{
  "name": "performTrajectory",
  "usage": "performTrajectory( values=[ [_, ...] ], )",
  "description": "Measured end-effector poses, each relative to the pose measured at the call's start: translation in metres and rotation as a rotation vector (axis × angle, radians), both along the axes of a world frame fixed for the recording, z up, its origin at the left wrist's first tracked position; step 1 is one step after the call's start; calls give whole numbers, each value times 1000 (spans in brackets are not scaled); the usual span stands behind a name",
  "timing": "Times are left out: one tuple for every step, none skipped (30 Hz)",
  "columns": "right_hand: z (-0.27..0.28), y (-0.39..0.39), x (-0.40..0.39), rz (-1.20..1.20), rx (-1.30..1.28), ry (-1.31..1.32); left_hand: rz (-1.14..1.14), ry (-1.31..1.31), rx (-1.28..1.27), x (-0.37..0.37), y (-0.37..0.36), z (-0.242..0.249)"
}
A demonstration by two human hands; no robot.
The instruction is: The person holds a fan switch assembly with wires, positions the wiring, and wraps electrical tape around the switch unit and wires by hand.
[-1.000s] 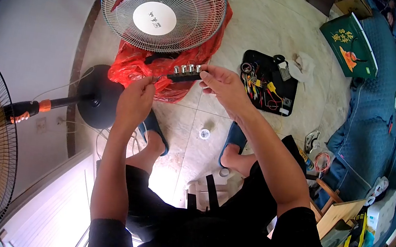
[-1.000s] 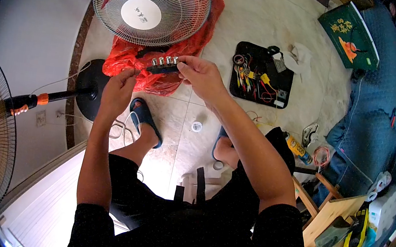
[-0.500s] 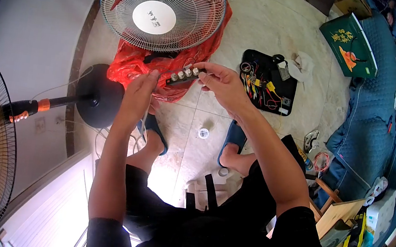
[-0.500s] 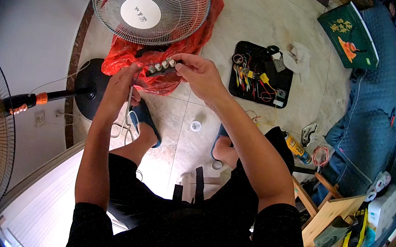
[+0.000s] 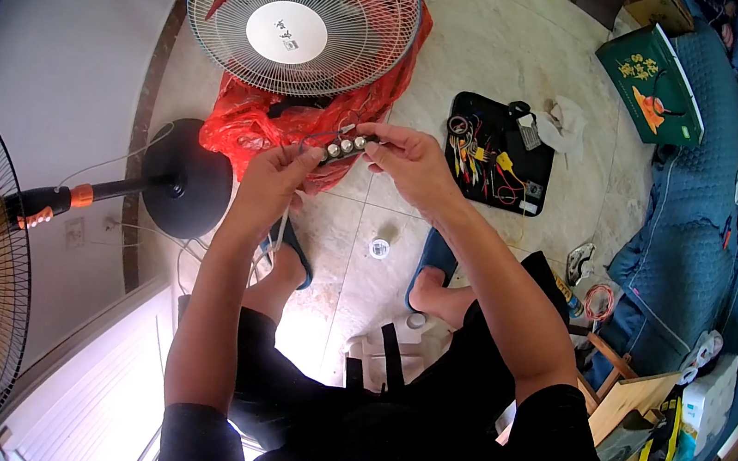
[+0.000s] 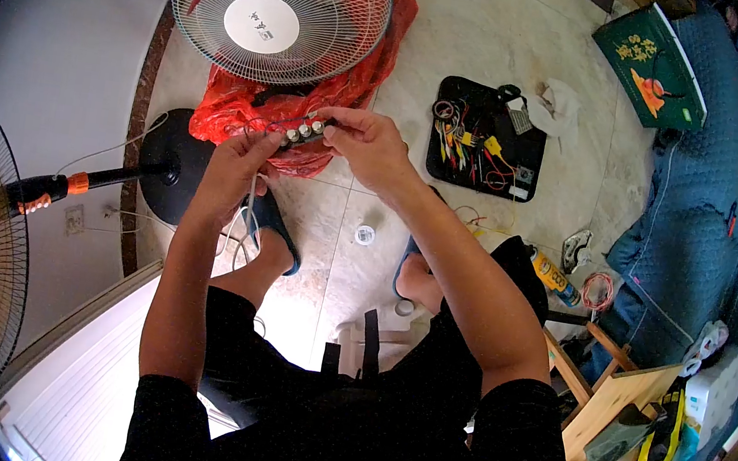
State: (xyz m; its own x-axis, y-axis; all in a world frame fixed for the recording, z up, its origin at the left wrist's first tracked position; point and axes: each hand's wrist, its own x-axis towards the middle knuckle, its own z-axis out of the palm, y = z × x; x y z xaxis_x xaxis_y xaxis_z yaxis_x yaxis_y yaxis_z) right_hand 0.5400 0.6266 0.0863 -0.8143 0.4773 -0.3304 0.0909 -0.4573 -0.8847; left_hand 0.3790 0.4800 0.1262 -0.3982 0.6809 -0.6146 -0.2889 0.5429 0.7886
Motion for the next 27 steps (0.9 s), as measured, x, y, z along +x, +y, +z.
performTrajectory(
  values=[
    [0,-1,0,-4,-6,3,-10,15,1,0,0,-1],
    [1,-1,1,-2,-1,-12,-19,29,1,1,0,1],
    [3,-1,1,0,3,-26,-29,44,2,3,0,2],
    [4,-1,1,3,8,-41,-26,44,2,4,0,2],
    [4,0,1,-6,16,-34,-24,44,2,6,1,3],
    [4,0,1,-14,23,-26,-22,45,2,7,1,4],
    [4,0,1,-23,31,-19,-14,36,13,7,1,3],
    [4,0,1,-28,25,-10,-6,26,24,8,0,0],
    [4,-1,1,-33,19,-1,2,16,35,8,0,-1],
    [4,-1,0,-39,12,9,15,-27,47,9,0,0],
    [3,-1,0,-54,5,-6,29,-70,59,10,0,0],
    [1,-2,0,-68,-2,-20,43,-113,71,11,0,1],
    [0,-3,0,-82,-9,-35,31,-99,86,10,0,-1],
    [0,-4,0,-90,-27,-43,19,-85,102,9,0,-4],
    [1,-5,0,-98,-45,-50,8,-71,118,9,-1,-6],
    [1,-6,0,-106,-62,-58,17,-60,117,9,-1,-6],
    [1,-7,0,-122,-69,-57,27,-48,117,9,-1,-7],
    [0,-9,0,-138,-76,-55,37,-37,117,10,0,-7],
    [-1,-10,0,-154,-83,-54,52,-22,120,11,0,-6],
    [-2,-10,0,-154,-86,-52,65,-7,122,12,1,-6],
    [-4,-11,0,-154,-89,-50,79,8,125,13,1,-6],
    [-5,-12,0,-154,-93,-48,84,25,124,14,1,-7],
    [-4,-12,0,-161,-91,-49,90,41,123,15,1,-9],
    [-4,-14,0,-167,-89,-51,95,57,122,16,1,-10],
    [-4,-14,0,-174,-88,-52,103,74,119,17,1,-9],
    [-3,-14,0,-180,-137,-40,111,90,116,19,2,-6],
    [-1,-13,0,-186,-186,-28,118,106,113,19,3,-2]
  ],
)
